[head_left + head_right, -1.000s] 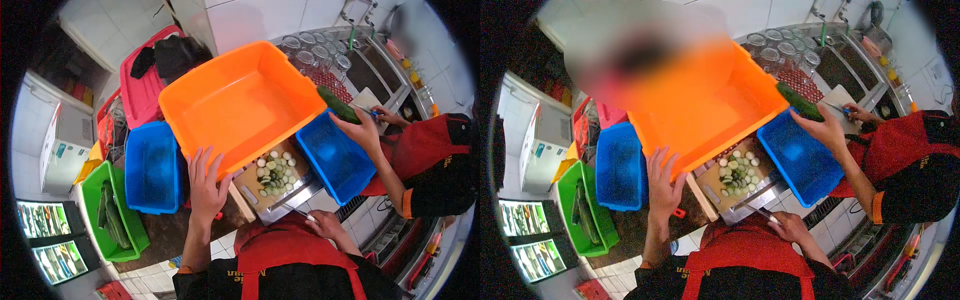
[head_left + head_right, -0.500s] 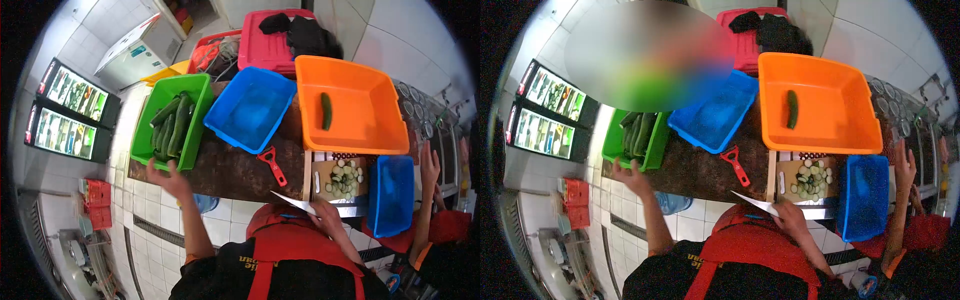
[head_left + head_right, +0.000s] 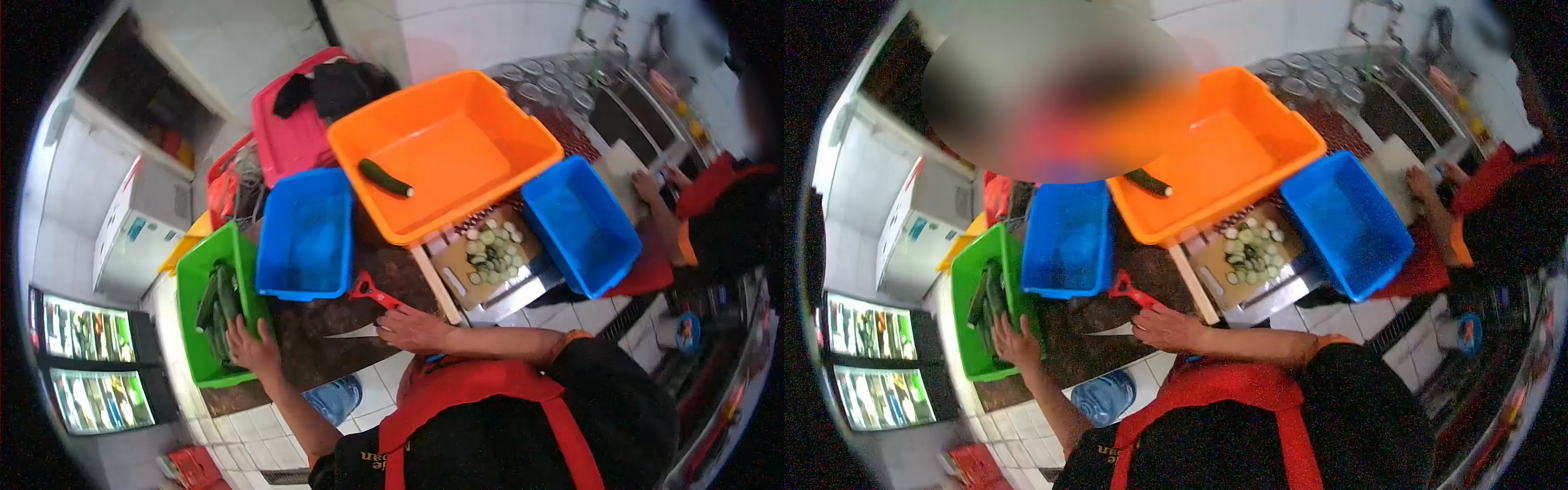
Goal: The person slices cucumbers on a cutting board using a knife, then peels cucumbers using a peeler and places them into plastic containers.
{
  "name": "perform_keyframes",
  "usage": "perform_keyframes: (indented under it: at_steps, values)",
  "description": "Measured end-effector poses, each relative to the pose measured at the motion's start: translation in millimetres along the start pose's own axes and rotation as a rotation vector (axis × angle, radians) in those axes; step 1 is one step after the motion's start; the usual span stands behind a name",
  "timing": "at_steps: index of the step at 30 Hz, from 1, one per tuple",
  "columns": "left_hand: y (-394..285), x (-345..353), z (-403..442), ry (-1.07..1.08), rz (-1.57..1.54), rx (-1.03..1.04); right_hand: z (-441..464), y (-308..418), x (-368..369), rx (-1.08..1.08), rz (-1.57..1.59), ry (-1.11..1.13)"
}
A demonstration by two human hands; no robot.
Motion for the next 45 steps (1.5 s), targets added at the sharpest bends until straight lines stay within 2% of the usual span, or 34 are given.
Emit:
perform_keyframes:
  at_steps: [3, 4, 5, 6, 8, 9, 10, 11, 12, 13, 14, 15, 16, 18, 19, 20, 22, 23, 25, 26, 27, 28, 29, 31, 32, 33, 35, 36, 38, 39, 41, 43, 44, 45]
  values:
    - [-6, -30, -1, -0.23, 0.071, 0.125, -46, -23, -52, -0.012, 0.487, -0.315]
    - [-28, -77, -11, -0.367, -0.079, 0.087, -121, -26, -90, 0.641, 1.037, -0.048]
    - [-48, -124, -21, -0.511, -0.234, 0.069, -202, -5, -112, 0.907, 1.074, -0.035]
    - [-78, -134, -47, -0.364, -0.574, 0.149, -236, 18, -136, 1.146, 1.092, 0.016]
    - [-136, -157, -100, -0.037, -1.302, 0.163, -240, 30, -168, 1.13, 1.257, -0.338]
    - [-159, -167, -107, 0.516, -1.528, 0.103, -247, 21, -176, 0.964, 1.485, -0.493]
    - [-182, -176, -114, 1.054, -1.552, -0.066, -255, 46, -159, 1.1, 1.505, -0.4]
    - [-187, -165, -126, 1.162, -1.318, 0.284, -269, 46, -132, 1.191, 1.472, -0.308]
    - [-178, -142, -159, 1.142, -1.237, 0.346, -329, 41, -92, 1.179, 1.399, -0.223]
    - [-184, -131, -180, 1.245, -1.562, -0.039, -379, 36, -59, 1.163, 1.325, -0.142]
    - [-196, -111, -198, 1.326, -1.556, -0.043, -433, 35, -12, 1.334, 1.515, -0.27]
    - [-200, -109, -222, 1.448, -1.534, -0.079, -450, 45, -7, 1.432, 1.619, -0.312]
    - [-199, -100, -242, 1.429, -1.535, -0.095, -470, 56, 0, 1.536, 1.718, -0.366]
    - [-211, -89, -277, 1.54, -1.365, 0.265, -460, 57, -34, 1.296, 1.499, -0.13]
    - [-211, -97, -289, 1.55, -1.355, 0.256, -464, 64, -45, 1.221, 1.427, -0.061]
    - [-214, -103, -295, 1.537, -1.402, 0.209, -478, 71, -48, 1.225, 1.523, -0.182]
    - [-211, -118, -309, 1.543, -1.443, 0.163, -503, 76, -53, 1.724, 2.155, -0.228]
    - [-213, -117, -309, 1.48, -1.393, 0.152, -514, 74, -55, 1.709, 2.15, -0.235]
    - [-218, -116, -302, 1.398, -1.352, 0.139, -535, 67, -54, 1.66, 2.043, -0.013]
    - [-219, -112, -288, 1.211, -1.288, 0.158, -544, 61, -53, 1.636, 2.002, 0.057]
    - [-219, -109, -272, 1.03, -1.22, 0.178, -549, 49, -53, 1.287, 1.234, 0.31]
    - [-218, -102, -255, 0.715, -1.135, 0.318, -547, 41, -50, 0.872, 0.48, 0.465]
    - [-217, -96, -237, 0.4, -1.036, 0.442, -550, 38, -36, 0.875, 0.468, 0.449]
    - [-219, -83, -197, 0.301, -0.678, 0.529, -565, 34, -18, 1.19, 0.47, 0.229]
    - [-224, -79, -183, 0.234, -0.595, 0.576, -497, 48, -66, 0.864, 0.223, 0.247]
    - [-228, -74, -172, 0.16, -0.511, 0.619, -489, 58, -60, 0.886, 0.205, 0.233]
    - [-226, -60, -163, 0.253, -0.455, 0.73, -493, 60, -32, 1.217, 0.348, 0.308]
    - [-225, -57, -160, 0.264, -0.457, 0.763, -499, 61, -21, 1.227, 0.332, 0.282]
    - [-228, -56, -156, 0.268, -0.466, 0.811, -524, 78, 17, 1.229, 1.095, -0.09]
    - [-227, -58, -155, 0.323, -0.456, 0.829, -548, 85, 38, 1.231, 1.092, -0.103]
    - [-223, -57, -155, 0.374, -0.433, 0.851, -589, 97, 77, 1.4, 1.667, -0.438]
    - [-225, -54, -153, 0.308, -0.412, 0.884, -584, 103, 56, 1.397, 1.682, -0.463]
    - [-224, -58, -152, 0.307, -0.394, 0.891, -582, 90, 43, 1.231, 1.357, -0.09]
    - [-223, -64, -150, 0.299, -0.392, 0.894, -576, 87, 39, 1.187, 1.133, 0.09]
Point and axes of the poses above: each hand's wrist, its own z-axis towards the middle knuckle, its own x-axis out of the palm, y = z × x, the point moved 2 cm from there along z, towards the middle knuckle, and after that the axes turned 1 degree about -y, right-handed, at the moved point
